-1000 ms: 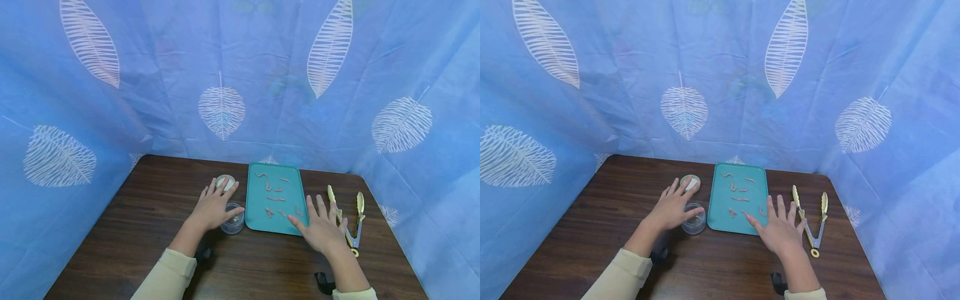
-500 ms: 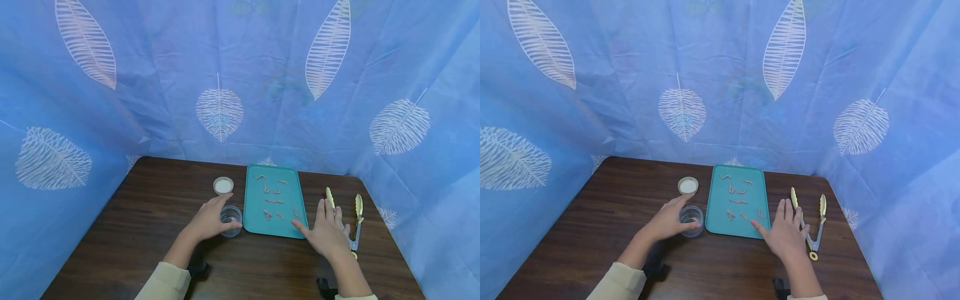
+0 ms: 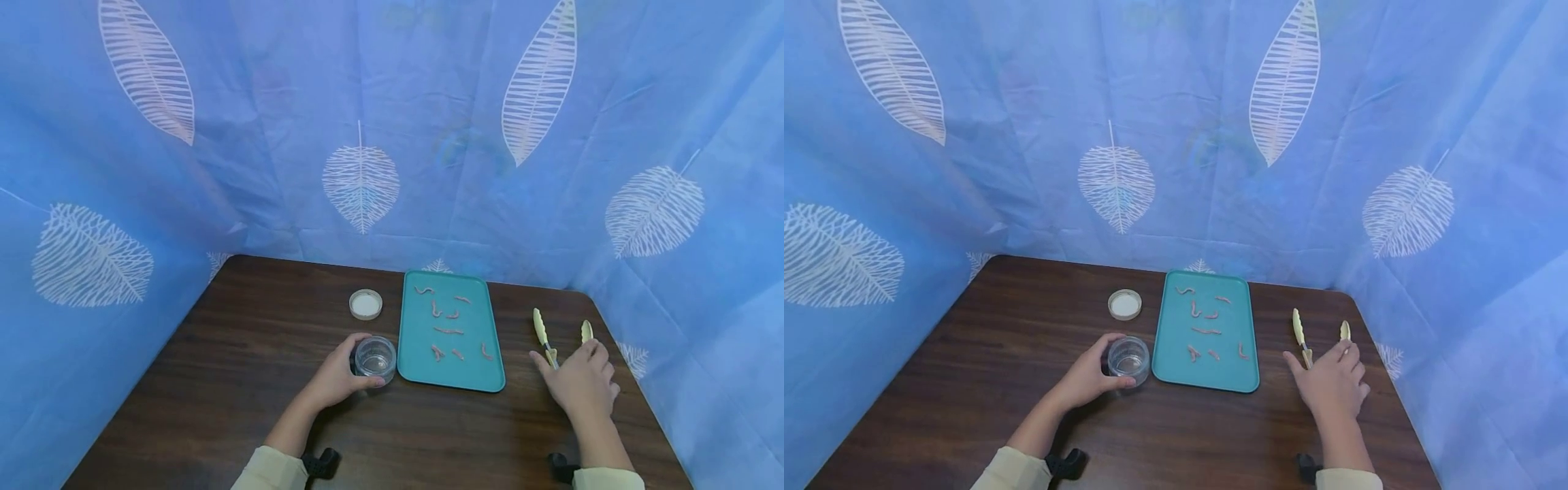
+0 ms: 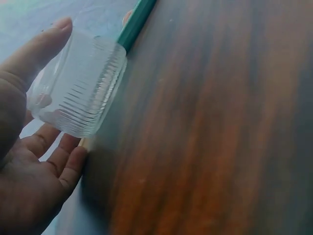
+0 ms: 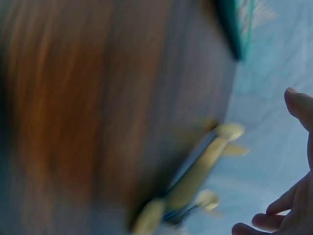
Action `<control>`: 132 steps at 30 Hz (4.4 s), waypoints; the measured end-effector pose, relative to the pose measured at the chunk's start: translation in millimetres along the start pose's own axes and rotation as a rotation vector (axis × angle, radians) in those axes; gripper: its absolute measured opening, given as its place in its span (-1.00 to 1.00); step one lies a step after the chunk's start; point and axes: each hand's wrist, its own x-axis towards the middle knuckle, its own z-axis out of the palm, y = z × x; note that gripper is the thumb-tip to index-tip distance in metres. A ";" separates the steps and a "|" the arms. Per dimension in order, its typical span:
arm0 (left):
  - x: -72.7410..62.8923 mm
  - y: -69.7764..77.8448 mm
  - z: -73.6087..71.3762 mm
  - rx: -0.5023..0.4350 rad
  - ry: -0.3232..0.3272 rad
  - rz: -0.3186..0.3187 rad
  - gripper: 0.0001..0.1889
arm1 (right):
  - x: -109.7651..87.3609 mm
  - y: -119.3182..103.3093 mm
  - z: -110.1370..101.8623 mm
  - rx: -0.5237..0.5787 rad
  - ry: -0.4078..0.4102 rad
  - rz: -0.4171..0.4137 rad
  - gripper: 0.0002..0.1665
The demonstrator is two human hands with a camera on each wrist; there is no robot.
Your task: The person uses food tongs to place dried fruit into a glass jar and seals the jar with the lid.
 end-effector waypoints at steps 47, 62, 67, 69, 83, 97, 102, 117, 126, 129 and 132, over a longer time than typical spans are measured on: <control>-0.4 -9.6 7.2 -0.190 0.014 -0.146 -0.09 | 20.4 23.3 0.4 0.071 -0.123 -0.059 0.04; -0.7 -7.2 6.2 -0.182 0.019 -0.138 -0.08 | 11.1 -41.9 0.8 -0.009 -0.039 -0.258 -0.11; -1.5 -6.7 6.4 -0.180 0.015 -0.150 -0.08 | 15.0 -52.1 9.9 -0.067 -0.085 -0.309 -0.18; -2.0 -6.4 6.4 -0.182 0.014 -0.154 -0.08 | 16.6 -53.8 13.5 -0.081 -0.096 -0.320 -0.19; -6.5 -7.0 8.3 -0.196 0.012 -0.153 -0.10 | 19.9 -64.4 23.9 -0.095 -0.081 -0.347 -0.35; -5.1 -4.8 8.4 -0.195 0.014 -0.128 -0.11 | 17.3 -64.7 26.4 -0.106 -0.045 -0.345 -0.38; -5.1 -5.0 8.1 -0.187 0.013 -0.129 -0.11 | 14.5 -63.0 29.8 -0.089 -0.023 -0.348 -0.39; -3.5 -7.7 8.1 -0.168 0.017 -0.129 -0.09 | -9.9 -67.4 22.4 -0.061 0.013 -0.385 -0.36; -3.3 -9.2 8.2 -0.172 0.014 -0.128 -0.09 | -29.5 -71.3 30.6 0.009 0.002 -0.405 -0.34; -3.1 -9.7 8.4 -0.173 0.014 -0.131 -0.09 | -37.1 -75.5 32.7 0.023 0.015 -0.427 -0.35; -2.9 -9.6 8.6 -0.176 0.013 -0.136 -0.09 | -45.1 -79.8 33.5 0.041 0.029 -0.460 -0.36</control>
